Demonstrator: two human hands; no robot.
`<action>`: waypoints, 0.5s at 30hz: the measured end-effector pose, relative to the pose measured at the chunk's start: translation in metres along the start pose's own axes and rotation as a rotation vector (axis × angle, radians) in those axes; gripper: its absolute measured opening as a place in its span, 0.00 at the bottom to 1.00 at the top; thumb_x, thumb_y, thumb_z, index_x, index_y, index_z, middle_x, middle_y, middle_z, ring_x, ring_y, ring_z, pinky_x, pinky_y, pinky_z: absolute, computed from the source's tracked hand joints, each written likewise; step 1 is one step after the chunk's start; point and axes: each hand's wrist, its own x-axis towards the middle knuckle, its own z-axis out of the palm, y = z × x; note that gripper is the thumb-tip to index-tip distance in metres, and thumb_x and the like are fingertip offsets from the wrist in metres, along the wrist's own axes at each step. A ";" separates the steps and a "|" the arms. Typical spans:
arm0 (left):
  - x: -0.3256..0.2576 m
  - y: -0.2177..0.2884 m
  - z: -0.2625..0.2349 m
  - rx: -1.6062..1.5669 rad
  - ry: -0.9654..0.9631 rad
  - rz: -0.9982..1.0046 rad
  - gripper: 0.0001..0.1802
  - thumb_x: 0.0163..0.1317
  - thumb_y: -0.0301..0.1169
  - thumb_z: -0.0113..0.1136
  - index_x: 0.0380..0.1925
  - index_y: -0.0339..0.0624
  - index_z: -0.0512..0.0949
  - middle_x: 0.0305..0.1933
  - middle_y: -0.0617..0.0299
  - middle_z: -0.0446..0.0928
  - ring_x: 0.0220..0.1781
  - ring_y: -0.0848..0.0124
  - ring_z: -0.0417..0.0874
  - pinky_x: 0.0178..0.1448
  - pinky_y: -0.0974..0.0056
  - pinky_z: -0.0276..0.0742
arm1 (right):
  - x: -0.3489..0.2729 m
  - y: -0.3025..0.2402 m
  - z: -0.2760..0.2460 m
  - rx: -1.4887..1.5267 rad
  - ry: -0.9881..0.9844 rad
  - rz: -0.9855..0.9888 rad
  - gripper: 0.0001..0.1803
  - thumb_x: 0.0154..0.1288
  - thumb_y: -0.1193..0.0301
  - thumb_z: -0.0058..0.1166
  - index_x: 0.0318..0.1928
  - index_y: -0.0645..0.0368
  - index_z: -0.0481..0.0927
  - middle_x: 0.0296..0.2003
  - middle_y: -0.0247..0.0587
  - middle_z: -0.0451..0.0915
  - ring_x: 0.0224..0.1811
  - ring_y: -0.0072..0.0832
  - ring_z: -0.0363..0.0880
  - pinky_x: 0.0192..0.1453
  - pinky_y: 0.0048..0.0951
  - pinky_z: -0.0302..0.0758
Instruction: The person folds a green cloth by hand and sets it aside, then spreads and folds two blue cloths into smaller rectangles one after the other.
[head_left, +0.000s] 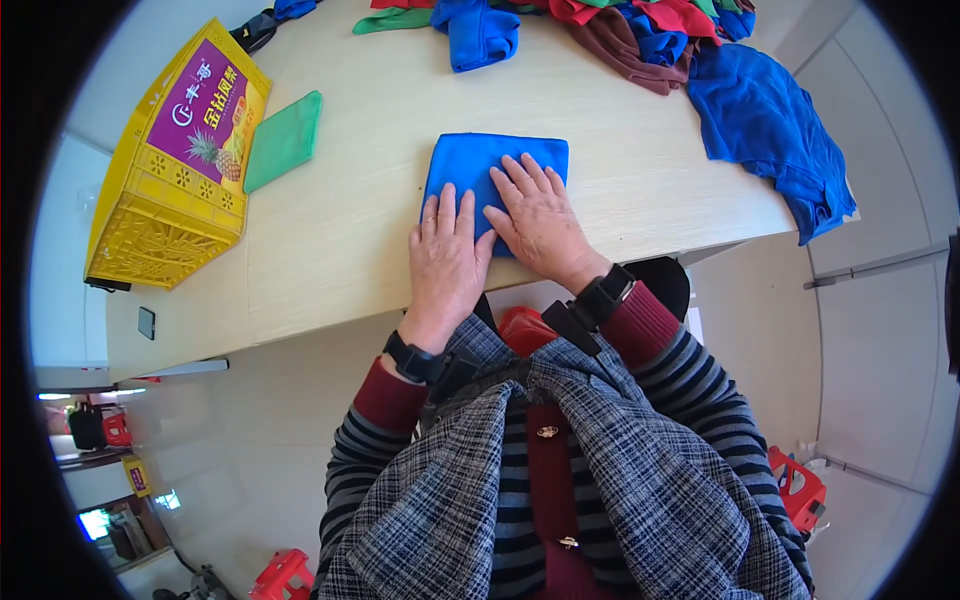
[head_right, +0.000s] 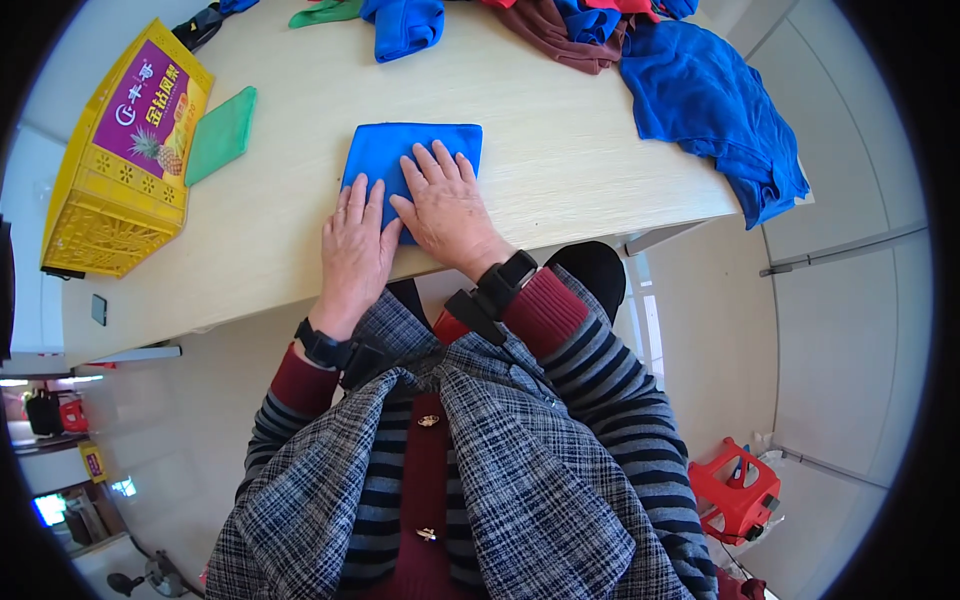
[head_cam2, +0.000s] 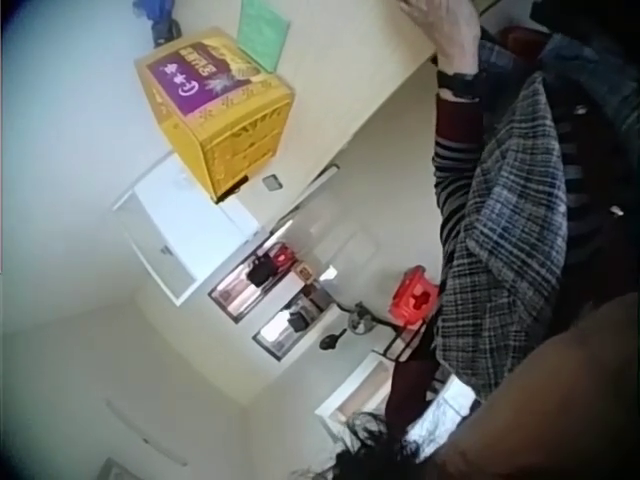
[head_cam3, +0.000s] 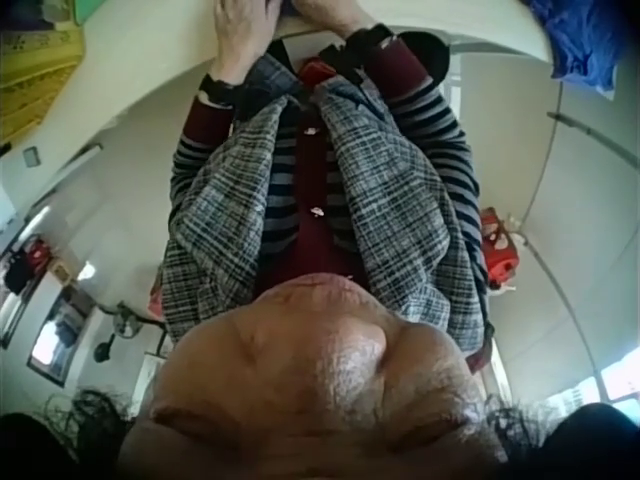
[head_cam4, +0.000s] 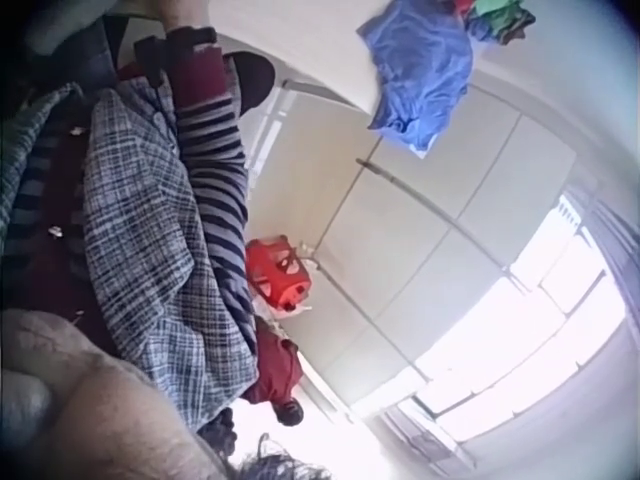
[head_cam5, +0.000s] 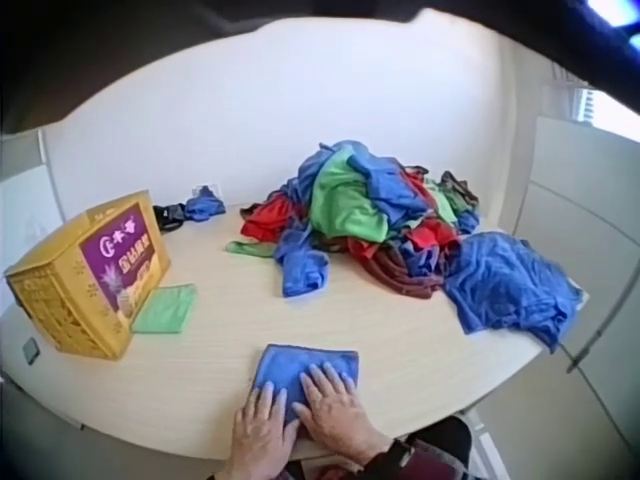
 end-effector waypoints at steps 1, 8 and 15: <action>-0.004 0.006 -0.005 -0.009 -0.048 -0.026 0.31 0.73 0.47 0.54 0.68 0.38 0.71 0.74 0.46 0.66 0.74 0.47 0.65 0.75 0.45 0.60 | -0.002 0.002 0.001 0.005 0.013 -0.014 0.31 0.75 0.55 0.50 0.72 0.57 0.69 0.75 0.52 0.63 0.79 0.52 0.56 0.81 0.52 0.51; 0.010 0.011 -0.050 -0.100 -0.316 -0.217 0.26 0.74 0.40 0.53 0.66 0.38 0.73 0.71 0.46 0.70 0.71 0.49 0.69 0.70 0.48 0.64 | 0.016 0.016 -0.035 0.178 -0.170 -0.075 0.31 0.76 0.57 0.48 0.72 0.60 0.68 0.75 0.55 0.62 0.80 0.52 0.54 0.81 0.54 0.49; 0.055 -0.003 0.026 -0.077 -0.035 0.072 0.35 0.77 0.52 0.45 0.72 0.36 0.66 0.77 0.45 0.63 0.80 0.50 0.59 0.80 0.47 0.51 | 0.015 0.011 0.010 -0.047 -0.006 -0.007 0.31 0.75 0.59 0.43 0.72 0.61 0.67 0.75 0.56 0.62 0.80 0.54 0.54 0.82 0.56 0.48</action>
